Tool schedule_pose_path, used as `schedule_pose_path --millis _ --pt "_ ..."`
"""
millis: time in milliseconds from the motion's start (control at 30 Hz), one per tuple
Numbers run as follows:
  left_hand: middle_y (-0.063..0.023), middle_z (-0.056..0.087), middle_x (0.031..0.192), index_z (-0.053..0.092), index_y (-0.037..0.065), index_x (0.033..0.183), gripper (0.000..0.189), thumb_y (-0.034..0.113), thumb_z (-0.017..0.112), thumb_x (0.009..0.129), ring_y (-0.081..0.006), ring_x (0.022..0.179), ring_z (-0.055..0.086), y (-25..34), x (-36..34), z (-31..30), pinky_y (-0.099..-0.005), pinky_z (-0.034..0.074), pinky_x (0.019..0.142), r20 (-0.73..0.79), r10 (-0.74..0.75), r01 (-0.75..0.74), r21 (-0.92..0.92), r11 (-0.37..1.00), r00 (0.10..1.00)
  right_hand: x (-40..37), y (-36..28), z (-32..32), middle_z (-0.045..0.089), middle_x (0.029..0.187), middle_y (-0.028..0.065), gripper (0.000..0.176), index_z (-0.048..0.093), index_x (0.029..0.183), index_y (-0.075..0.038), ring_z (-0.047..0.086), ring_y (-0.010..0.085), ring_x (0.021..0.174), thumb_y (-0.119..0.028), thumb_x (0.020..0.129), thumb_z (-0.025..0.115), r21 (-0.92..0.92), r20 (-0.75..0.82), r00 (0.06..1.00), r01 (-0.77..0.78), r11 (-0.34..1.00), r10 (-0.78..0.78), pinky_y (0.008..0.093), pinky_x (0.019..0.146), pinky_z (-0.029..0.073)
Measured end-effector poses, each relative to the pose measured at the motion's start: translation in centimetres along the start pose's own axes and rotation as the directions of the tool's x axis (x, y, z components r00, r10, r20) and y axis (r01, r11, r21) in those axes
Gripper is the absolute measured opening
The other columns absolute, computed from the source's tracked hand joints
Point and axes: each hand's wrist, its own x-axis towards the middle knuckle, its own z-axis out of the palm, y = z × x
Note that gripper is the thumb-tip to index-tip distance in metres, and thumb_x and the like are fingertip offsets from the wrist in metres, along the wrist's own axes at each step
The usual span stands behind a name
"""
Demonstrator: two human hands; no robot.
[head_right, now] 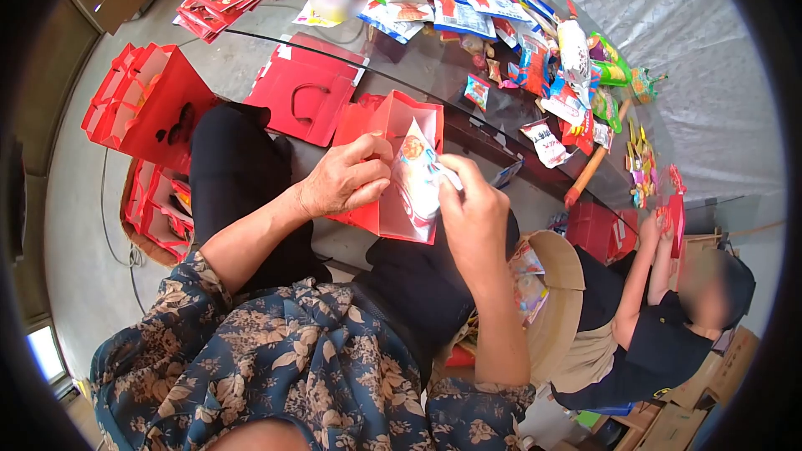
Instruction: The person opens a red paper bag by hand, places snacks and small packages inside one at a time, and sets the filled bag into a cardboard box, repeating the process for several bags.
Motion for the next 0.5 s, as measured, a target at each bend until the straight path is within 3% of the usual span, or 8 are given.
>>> schedule_pose_path --millis 33,133,267,333,433,500 --pt "-0.0107 0.055 0.102 0.062 0.005 0.085 0.009 0.012 0.065 0.088 -0.0278 0.085 0.064 0.1 0.0 0.0 -0.0427 0.053 0.095 0.007 -0.012 0.012 -0.015 1.000 1.000 0.4 0.1 0.5 0.071 0.083 0.0174 0.024 0.064 0.116 0.000 0.067 0.0243 0.065 -0.005 0.092 0.065 0.035 0.004 0.999 0.038 0.999 -0.039 0.0355 0.063 0.052" --pt "-0.0107 0.056 0.102 0.062 0.005 0.085 0.009 0.013 0.065 0.089 -0.0281 0.085 0.064 -0.3 -0.1 0.2 -0.0435 0.053 0.096 -0.026 0.037 -0.036 0.042 0.998 0.999 1.3 -0.3 1.3 0.071 0.085 0.0173 0.028 0.063 0.118 0.000 0.067 0.0230 0.065 -0.006 0.091 0.067 0.130 0.034 0.999 0.014 0.991 -0.018 0.0358 0.063 0.052" --pt "-0.0108 0.056 0.103 0.062 0.005 0.085 0.010 0.014 0.064 0.089 -0.0285 0.086 0.064 -0.4 -0.2 -0.2 -0.0441 0.053 0.096 -0.023 0.001 0.000 0.048 0.999 1.000 2.2 1.1 1.0 0.072 0.088 0.0113 0.024 0.065 0.116 0.000 0.062 0.0122 0.061 -0.006 0.093 0.067 0.204 0.000 1.000 -0.023 0.979 0.023 0.0290 0.056 0.051" --pt "-0.0108 0.057 0.103 0.062 0.005 0.085 0.010 0.014 0.064 0.089 -0.0285 0.086 0.064 -0.6 -0.3 -0.2 -0.0437 0.053 0.095 -0.023 0.025 -0.024 0.052 0.998 0.999 3.8 2.6 0.6 0.071 0.085 0.0097 0.022 0.067 0.114 0.001 0.061 0.0100 0.060 -0.005 0.093 0.066 0.132 -0.083 0.996 -0.011 0.991 0.022 0.0276 0.056 0.051" --pt "-0.0107 0.055 0.105 0.058 0.002 0.086 0.014 0.011 0.069 0.085 -0.0285 0.086 0.064 -0.6 -0.1 -0.2 -0.0388 0.056 0.068 -0.026 0.069 -0.067 0.061 0.996 0.997 7.6 7.5 0.5 0.072 0.093 0.0099 0.026 0.066 0.117 0.000 0.062 0.0110 0.063 -0.008 0.093 0.067 0.033 -0.150 0.988 0.031 0.999 -0.025 0.0284 0.061 0.052" --pt "-0.0107 0.056 0.104 0.061 0.004 0.085 0.011 0.014 0.065 0.088 -0.0286 0.086 0.064 -0.4 -0.2 -0.3 -0.0401 0.056 0.082 -0.006 0.008 -0.007 0.045 0.999 1.000 10.3 10.3 1.0 0.072 0.099 0.0096 0.032 0.064 0.122 -0.001 0.062 0.0110 0.067 -0.013 0.093 0.068 0.001 -0.182 0.983 0.036 0.999 -0.035 0.0283 0.066 0.052"
